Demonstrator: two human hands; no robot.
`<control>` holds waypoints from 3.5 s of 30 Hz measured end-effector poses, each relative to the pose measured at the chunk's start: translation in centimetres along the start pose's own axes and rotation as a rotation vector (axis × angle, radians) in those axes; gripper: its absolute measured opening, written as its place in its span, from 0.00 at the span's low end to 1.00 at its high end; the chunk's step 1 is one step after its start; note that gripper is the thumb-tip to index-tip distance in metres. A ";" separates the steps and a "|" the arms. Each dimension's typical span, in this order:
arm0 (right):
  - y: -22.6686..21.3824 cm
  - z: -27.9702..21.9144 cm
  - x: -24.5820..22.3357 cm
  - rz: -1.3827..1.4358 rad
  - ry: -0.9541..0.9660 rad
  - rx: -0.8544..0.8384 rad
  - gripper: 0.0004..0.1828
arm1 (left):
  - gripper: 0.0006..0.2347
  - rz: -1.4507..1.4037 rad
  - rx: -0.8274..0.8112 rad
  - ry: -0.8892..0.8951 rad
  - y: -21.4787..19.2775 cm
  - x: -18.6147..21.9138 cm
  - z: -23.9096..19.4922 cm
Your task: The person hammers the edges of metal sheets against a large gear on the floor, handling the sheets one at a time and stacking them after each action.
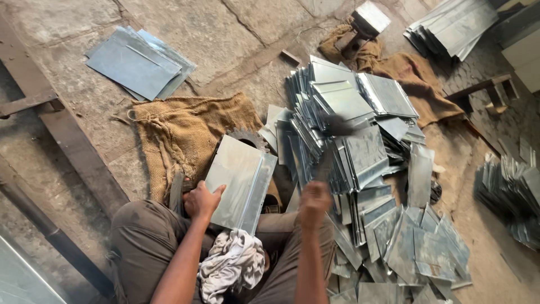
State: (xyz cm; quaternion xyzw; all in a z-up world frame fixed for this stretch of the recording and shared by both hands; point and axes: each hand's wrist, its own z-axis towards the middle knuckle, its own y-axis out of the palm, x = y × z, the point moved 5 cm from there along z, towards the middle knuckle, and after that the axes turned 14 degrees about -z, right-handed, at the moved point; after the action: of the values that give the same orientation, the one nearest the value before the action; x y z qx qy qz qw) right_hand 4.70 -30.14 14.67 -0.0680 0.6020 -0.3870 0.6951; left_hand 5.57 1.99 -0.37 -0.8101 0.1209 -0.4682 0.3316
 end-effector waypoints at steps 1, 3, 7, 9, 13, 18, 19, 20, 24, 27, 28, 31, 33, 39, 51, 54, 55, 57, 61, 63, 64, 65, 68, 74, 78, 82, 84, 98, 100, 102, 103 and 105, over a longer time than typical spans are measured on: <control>-1.7 0.8 -3.3 0.380 -0.041 0.058 0.14 | 0.31 -0.006 0.023 0.020 0.1 0.4 0.6; -4.9 2.0 -9.2 0.648 -0.270 0.041 0.14 | 0.31 0.005 0.018 0.031 0.7 -0.2 0.1; -4.3 2.6 -10.1 0.722 -0.556 0.148 0.15 | 0.31 -0.037 0.023 0.024 0.9 0.2 0.8; 1.3 0.8 -3.6 0.502 -0.489 0.262 0.13 | 0.32 -0.057 0.006 0.019 1.3 -0.7 0.2; 10.9 -5.0 9.8 -0.635 -0.027 -0.335 0.22 | 0.32 0.005 -0.013 0.023 1.8 -0.4 1.1; 4.3 -2.8 5.9 0.126 0.192 -0.248 0.08 | 0.33 0.026 0.062 0.048 1.5 -0.3 1.3; 1.5 -2.6 2.6 0.249 0.126 -0.162 0.08 | 0.32 0.028 0.043 0.027 1.7 -0.3 1.3; -0.5 -1.1 -1.0 0.380 0.049 -0.077 0.11 | 0.31 0.028 0.037 0.010 1.5 0.0 1.9; -7.3 3.0 -13.8 0.716 -0.533 0.108 0.13 | 0.31 0.043 0.022 -0.001 1.0 0.9 1.8; -6.7 3.5 -13.8 -0.067 -0.796 0.779 0.15 | 0.31 0.022 0.027 -0.014 0.5 0.8 1.6; -4.4 2.7 -11.4 -0.246 -0.799 0.916 0.15 | 0.31 0.011 0.028 -0.011 0.6 0.8 1.6; 5.3 -1.5 -0.2 -0.121 -0.471 0.407 0.16 | 0.30 0.013 0.029 -0.019 0.5 0.8 1.3; 9.8 -4.2 5.6 -0.442 -0.233 0.082 0.17 | 0.30 0.015 0.018 -0.030 0.2 1.4 1.5; 1.5 -0.5 2.4 -0.017 0.189 -0.078 0.22 | 0.31 0.021 -0.017 -0.060 -0.6 2.4 1.5; 1.7 -0.6 -1.2 0.090 -0.398 0.295 0.16 | 0.31 -0.019 0.012 -0.041 1.8 0.1 2.3; 9.4 -4.9 7.6 -0.371 -0.074 -0.129 0.16 | 0.32 -0.060 0.067 0.015 2.8 0.0 3.2; 10.5 -4.9 8.9 -0.394 0.040 -0.253 0.16 | 0.33 -0.068 0.089 0.022 3.0 0.0 3.3; 9.1 -3.5 7.9 -0.224 0.128 -0.289 0.16 | 0.33 -0.073 0.099 0.032 3.1 0.5 4.7; -0.3 0.3 -1.7 0.575 0.003 -0.075 0.05 | 0.33 -0.072 0.069 0.027 3.5 -0.3 4.2; -4.5 3.3 -8.0 0.979 -0.181 -0.100 0.21 | 0.33 -0.066 0.047 0.035 3.5 -0.5 3.1; -6.5 4.2 -10.9 0.793 -0.364 0.060 0.19 | 0.33 -0.071 0.047 0.034 3.1 -0.1 3.2; -7.8 4.5 -13.3 0.598 -0.540 0.214 0.16 | 0.33 -0.076 0.046 0.032 2.7 0.2 3.2; -6.4 5.3 -12.3 0.664 -0.712 0.324 0.13 | 0.32 -0.095 0.070 0.014 1.3 1.3 2.8; 10.1 -5.3 6.6 -0.531 0.006 -0.198 0.17 | 0.31 -0.061 0.023 0.021 1.0 1.7 2.8; 5.2 -2.8 3.0 -0.258 0.075 -0.235 0.19 | 0.31 -0.056 0.058 0.068 2.2 1.1 2.5; -1.6 0.3 -7.4 0.509 -0.008 0.056 0.09 | 0.31 -0.072 0.060 0.073 2.0 1.2 3.1; -2.4 1.1 -10.5 0.610 -0.251 0.065 0.13 | 0.30 -0.043 0.036 0.039 1.5 1.2 2.2; 4.5 -3.8 0.7 0.007 0.025 -0.121 0.18 | 0.30 -0.015 0.038 0.024 0.8 1.1 2.1; 4.8 -4.1 0.4 0.214 0.057 -0.133 0.17 | 0.30 0.010 0.001 -0.010 1.0 1.1 2.2; 5.9 -4.9 2.0 0.206 0.059 -0.165 0.17 | 0.31 0.042 -0.003 -0.011 1.1 0.8 1.7; 7.3 -5.3 3.2 0.093 0.043 -0.193 0.17 | 0.31 0.062 0.010 0.004 1.1 0.7 1.5; 9.4 -5.2 5.6 -0.019 0.107 -0.274 0.17 | 0.32 0.063 0.031 0.032 0.8 1.5 1.9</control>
State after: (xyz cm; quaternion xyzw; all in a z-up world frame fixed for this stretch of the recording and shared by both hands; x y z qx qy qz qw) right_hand 4.25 -25.20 3.68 -0.1470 0.6846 -0.3108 0.6427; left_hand 8.00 1.44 -0.53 -0.7929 0.1446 -0.4723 0.3568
